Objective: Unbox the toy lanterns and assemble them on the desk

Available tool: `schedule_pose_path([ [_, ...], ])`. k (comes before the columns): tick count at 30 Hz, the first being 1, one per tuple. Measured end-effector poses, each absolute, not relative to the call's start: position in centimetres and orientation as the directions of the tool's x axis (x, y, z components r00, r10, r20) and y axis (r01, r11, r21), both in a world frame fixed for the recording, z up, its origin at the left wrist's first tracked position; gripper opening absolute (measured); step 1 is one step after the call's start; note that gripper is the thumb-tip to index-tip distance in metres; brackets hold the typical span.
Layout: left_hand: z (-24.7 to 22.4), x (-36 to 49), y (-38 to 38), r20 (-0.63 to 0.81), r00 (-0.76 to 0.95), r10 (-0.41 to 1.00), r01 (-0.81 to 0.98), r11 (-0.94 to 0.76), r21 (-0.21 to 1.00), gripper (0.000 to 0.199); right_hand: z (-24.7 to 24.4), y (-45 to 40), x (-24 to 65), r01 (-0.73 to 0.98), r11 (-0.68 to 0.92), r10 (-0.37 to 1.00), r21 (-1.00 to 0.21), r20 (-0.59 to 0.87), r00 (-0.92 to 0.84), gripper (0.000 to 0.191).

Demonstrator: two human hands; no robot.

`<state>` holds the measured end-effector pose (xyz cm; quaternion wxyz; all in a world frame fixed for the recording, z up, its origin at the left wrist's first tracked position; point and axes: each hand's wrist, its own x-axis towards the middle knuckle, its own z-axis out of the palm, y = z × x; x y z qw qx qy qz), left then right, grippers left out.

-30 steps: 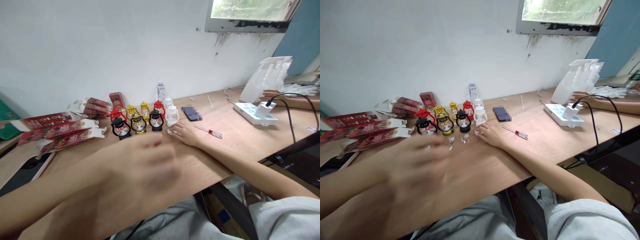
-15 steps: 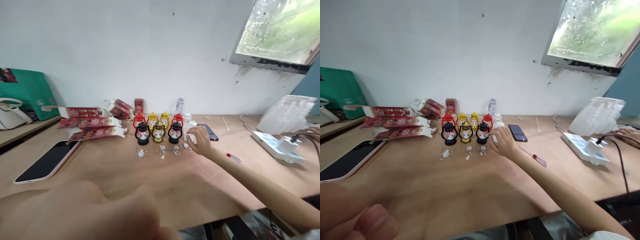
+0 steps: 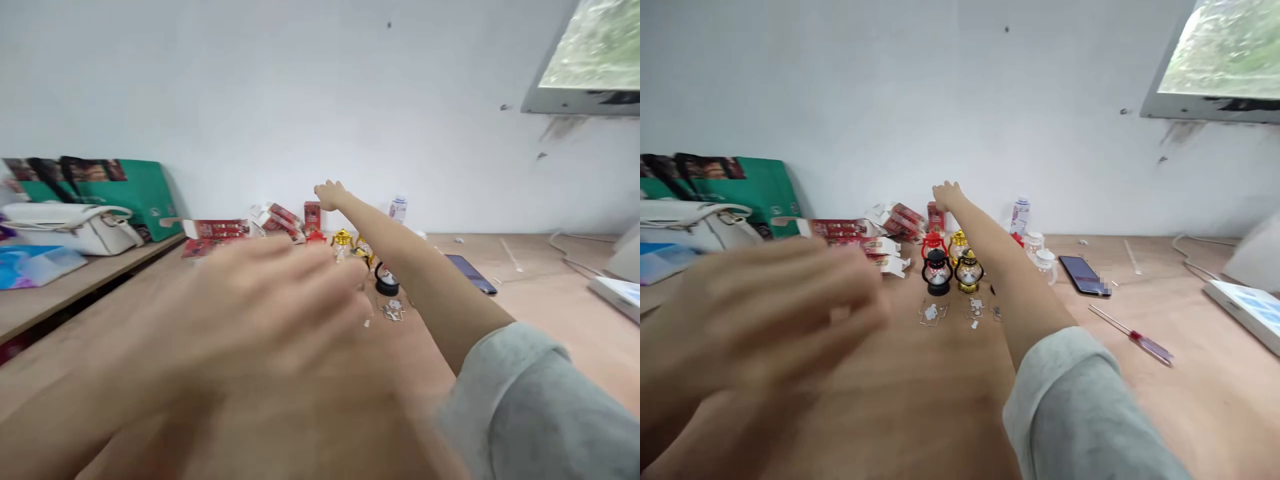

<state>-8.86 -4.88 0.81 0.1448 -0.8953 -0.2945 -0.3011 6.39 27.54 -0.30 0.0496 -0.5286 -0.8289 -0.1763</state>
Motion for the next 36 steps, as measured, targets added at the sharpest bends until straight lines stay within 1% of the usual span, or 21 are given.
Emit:
schedule_pose_path([
  [1, 1.9, -9.4, -3.9, 0.58, 0.687, 0.438, 0.662, -0.707, -0.25, 0.032, -1.0, 28.4, 5.7, 0.903, 0.375, 0.871, 0.211, 0.254, -0.421, 0.052],
  [2, 2.8, -10.0, -3.0, 0.594, 0.682, 0.426, 0.705, -0.601, -0.378, 0.033, -1.7, 29.2, 5.2, 0.909, 0.373, 0.878, 0.187, 0.245, -0.411, 0.058],
  [3, 3.4, -10.8, -2.2, 0.616, 0.68, 0.397, 0.723, -0.505, -0.472, 0.033, -2.3, 29.8, 4.7, 0.916, 0.367, 0.888, 0.161, 0.234, -0.397, 0.064],
  [4, 3.7, -11.6, -1.3, 0.632, 0.678, 0.376, 0.732, -0.432, -0.528, 0.03, -2.8, 30.4, 4.2, 0.924, 0.359, 0.897, 0.135, 0.224, -0.381, 0.07],
  [5, 3.6, -12.4, -0.6, 0.65, 0.671, 0.358, 0.74, -0.388, -0.55, 0.028, -3.2, 31.0, 3.8, 0.931, 0.349, 0.906, 0.111, 0.213, -0.365, 0.075],
  [7, 2.3, -13.6, 1.0, 0.659, 0.655, 0.369, 0.752, -0.4, -0.524, 0.022, -3.6, 31.9, 3.3, 0.942, 0.327, 0.924, 0.069, 0.185, -0.334, 0.083],
  [9, -0.3, -13.7, 2.3, 0.596, 0.679, 0.429, 0.724, -0.524, -0.448, 0.019, -3.7, 32.6, 2.9, 0.951, 0.306, 0.938, 0.039, 0.157, -0.308, 0.088],
  [10, -2.0, -13.3, 2.7, 0.523, 0.722, 0.454, 0.681, -0.6, -0.42, 0.017, -3.6, 32.9, 2.8, 0.955, 0.294, 0.944, 0.026, 0.146, -0.295, 0.09],
  [12, -5.6, -12.1, 2.9, 0.394, 0.817, 0.422, 0.565, -0.721, -0.4, 0.015, -3.4, 33.4, 2.7, 0.963, 0.271, 0.954, 0.009, 0.129, -0.27, 0.097],
  [13, -7.5, -11.2, 2.6, 0.323, 0.855, 0.405, 0.507, -0.781, -0.363, 0.014, -3.3, 33.5, 2.7, 0.965, 0.263, 0.957, 0.005, 0.123, -0.261, 0.1],
  [15, -10.7, -9.6, 1.5, 0.273, 0.886, 0.375, 0.433, -0.879, -0.198, 0.018, -3.3, 33.5, 2.7, 0.967, 0.255, 0.961, 0.004, 0.111, -0.254, 0.105],
  [16, -12.0, -8.9, 0.8, 0.262, 0.911, 0.318, 0.353, -0.931, -0.096, 0.023, -3.4, 33.5, 2.7, 0.966, 0.257, 0.961, 0.007, 0.104, -0.256, 0.106],
  [18, -13.9, -7.6, -0.5, 0.275, 0.932, 0.235, 0.214, -0.971, 0.103, 0.033, -3.5, 33.3, 2.6, 0.964, 0.266, 0.959, 0.017, 0.099, -0.267, 0.106],
  [20, -15.1, -6.8, -1.2, 0.263, 0.945, 0.197, 0.127, -0.957, 0.262, 0.042, -3.6, 33.0, 2.5, 0.96, 0.279, 0.953, 0.033, 0.115, -0.281, 0.108],
  [23, -15.7, -6.2, -1.3, 0.173, 0.961, 0.218, 0.126, -0.896, 0.426, 0.05, -3.9, 32.5, 2.4, 0.951, 0.3, 0.938, 0.073, 0.161, -0.308, 0.101],
  [26, -15.7, -6.0, -1.0, 0.133, 0.962, 0.238, 0.143, -0.857, 0.496, 0.052, -3.8, 32.0, 2.5, 0.931, 0.346, 0.912, 0.115, 0.194, -0.363, 0.084],
  [30, -15.7, -6.0, -1.0, 0.145, 0.956, 0.255, 0.139, -0.83, 0.54, 0.052, -2.1, 31.1, 3.6, 0.913, 0.389, 0.884, 0.12, 0.23, -0.407, 0.081],
  [31, -15.7, -6.0, -1.1, 0.143, 0.955, 0.261, 0.141, -0.821, 0.553, 0.051, -1.4, 30.6, 4.3, 0.914, 0.391, 0.872, 0.109, 0.276, -0.405, 0.083],
  [33, -15.6, -6.1, -1.0, 0.153, 0.944, 0.292, 0.146, -0.786, 0.601, 0.047, 0.0, 28.9, 6.2, 0.904, 0.425, 0.779, 0.046, 0.49, -0.392, 0.079],
  [34, -15.6, -6.1, -0.9, 0.165, 0.93, 0.329, 0.151, -0.751, 0.643, 0.043, 0.4, 27.4, 7.4, 0.886, 0.464, 0.72, 0.002, 0.581, -0.379, 0.075],
  [36, -15.7, -6.2, -0.4, 0.194, 0.873, 0.448, 0.141, -0.612, 0.778, 0.036, 0.6, 22.9, 10.2, 0.826, 0.557, 0.632, -0.087, 0.69, -0.353, 0.068],
])
